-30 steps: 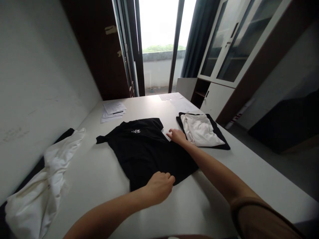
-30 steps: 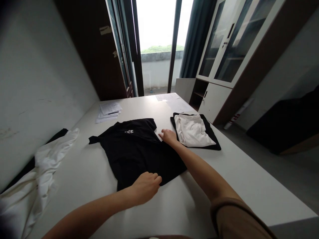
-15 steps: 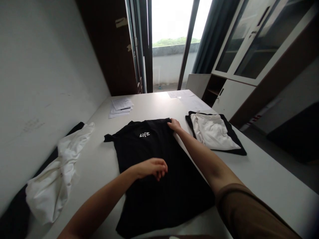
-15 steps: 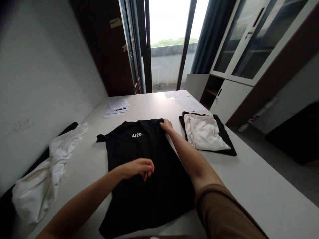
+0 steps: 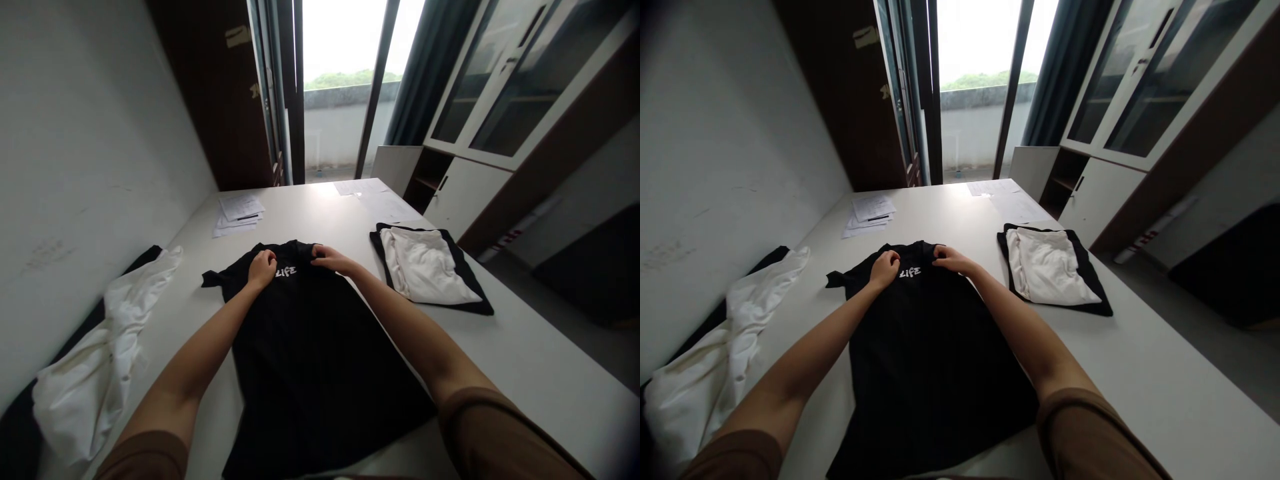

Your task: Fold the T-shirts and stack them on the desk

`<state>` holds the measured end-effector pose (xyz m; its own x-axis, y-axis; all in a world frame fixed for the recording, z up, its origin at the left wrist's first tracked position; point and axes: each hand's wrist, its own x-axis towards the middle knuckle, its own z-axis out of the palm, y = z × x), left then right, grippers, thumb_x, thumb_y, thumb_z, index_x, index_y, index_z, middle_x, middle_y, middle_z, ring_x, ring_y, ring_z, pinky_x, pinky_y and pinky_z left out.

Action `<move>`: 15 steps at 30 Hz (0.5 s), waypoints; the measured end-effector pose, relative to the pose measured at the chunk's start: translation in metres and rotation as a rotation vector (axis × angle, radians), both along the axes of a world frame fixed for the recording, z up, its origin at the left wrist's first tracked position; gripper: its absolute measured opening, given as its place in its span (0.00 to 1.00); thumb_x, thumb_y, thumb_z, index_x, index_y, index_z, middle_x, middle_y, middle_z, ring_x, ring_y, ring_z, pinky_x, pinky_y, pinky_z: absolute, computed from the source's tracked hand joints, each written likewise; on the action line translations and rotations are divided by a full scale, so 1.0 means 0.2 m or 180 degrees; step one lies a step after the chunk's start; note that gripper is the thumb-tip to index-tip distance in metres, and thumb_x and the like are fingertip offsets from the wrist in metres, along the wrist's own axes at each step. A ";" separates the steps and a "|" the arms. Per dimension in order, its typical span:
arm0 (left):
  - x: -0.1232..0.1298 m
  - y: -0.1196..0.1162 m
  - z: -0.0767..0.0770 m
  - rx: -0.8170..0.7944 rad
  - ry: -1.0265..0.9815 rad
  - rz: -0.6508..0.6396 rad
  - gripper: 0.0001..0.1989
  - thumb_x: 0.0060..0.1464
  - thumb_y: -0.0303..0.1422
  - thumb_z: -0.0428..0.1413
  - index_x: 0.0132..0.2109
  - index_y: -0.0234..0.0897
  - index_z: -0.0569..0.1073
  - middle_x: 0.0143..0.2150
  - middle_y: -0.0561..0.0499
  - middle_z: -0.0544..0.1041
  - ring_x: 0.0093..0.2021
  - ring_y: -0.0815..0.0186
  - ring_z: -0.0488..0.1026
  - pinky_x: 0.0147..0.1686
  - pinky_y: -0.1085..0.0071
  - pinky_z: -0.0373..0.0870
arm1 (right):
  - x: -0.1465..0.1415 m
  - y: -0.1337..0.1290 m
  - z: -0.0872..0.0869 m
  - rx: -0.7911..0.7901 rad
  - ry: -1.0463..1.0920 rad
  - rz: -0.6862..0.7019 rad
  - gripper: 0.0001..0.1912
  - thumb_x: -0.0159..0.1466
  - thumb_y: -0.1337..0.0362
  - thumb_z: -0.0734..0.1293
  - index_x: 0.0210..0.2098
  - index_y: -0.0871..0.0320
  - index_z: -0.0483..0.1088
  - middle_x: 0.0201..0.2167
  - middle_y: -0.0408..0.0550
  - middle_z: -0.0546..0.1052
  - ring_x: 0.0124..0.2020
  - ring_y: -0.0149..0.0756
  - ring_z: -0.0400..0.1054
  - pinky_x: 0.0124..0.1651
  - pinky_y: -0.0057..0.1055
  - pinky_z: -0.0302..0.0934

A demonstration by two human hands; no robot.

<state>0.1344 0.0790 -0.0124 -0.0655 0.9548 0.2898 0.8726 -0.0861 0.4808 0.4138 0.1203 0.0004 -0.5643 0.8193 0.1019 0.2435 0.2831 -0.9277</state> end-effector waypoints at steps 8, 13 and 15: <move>0.03 0.08 -0.10 -0.0347 0.0411 -0.0059 0.20 0.64 0.33 0.51 0.61 0.38 0.71 0.56 0.43 0.77 0.57 0.55 0.73 0.58 0.62 0.68 | -0.16 0.04 -0.05 -0.0277 -0.1182 -0.1566 0.27 0.68 0.39 0.59 0.43 0.58 0.71 0.43 0.52 0.79 0.41 0.39 0.71 0.43 0.31 0.64; 0.00 0.17 -0.12 -0.0865 0.0400 0.0223 0.30 0.68 0.44 0.46 0.73 0.43 0.57 0.52 0.42 0.81 0.53 0.50 0.78 0.52 0.57 0.71 | -0.20 0.13 -0.08 -0.0506 -0.1330 -0.1374 0.16 0.63 0.53 0.70 0.43 0.59 0.76 0.42 0.51 0.81 0.40 0.39 0.74 0.40 0.29 0.64; -0.02 0.23 -0.11 -0.1047 0.0508 0.0363 0.32 0.68 0.47 0.44 0.74 0.43 0.54 0.55 0.39 0.79 0.55 0.48 0.77 0.53 0.56 0.70 | -0.20 0.13 -0.08 -0.0624 -0.1360 -0.1268 0.11 0.61 0.58 0.72 0.40 0.59 0.77 0.38 0.49 0.81 0.38 0.38 0.74 0.38 0.27 0.64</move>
<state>0.1297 0.1256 -0.0344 -0.1555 0.9877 -0.0157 0.9338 0.1522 0.3237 0.3735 0.1470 -0.0156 -0.1687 0.9561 -0.2395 0.6570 -0.0720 -0.7504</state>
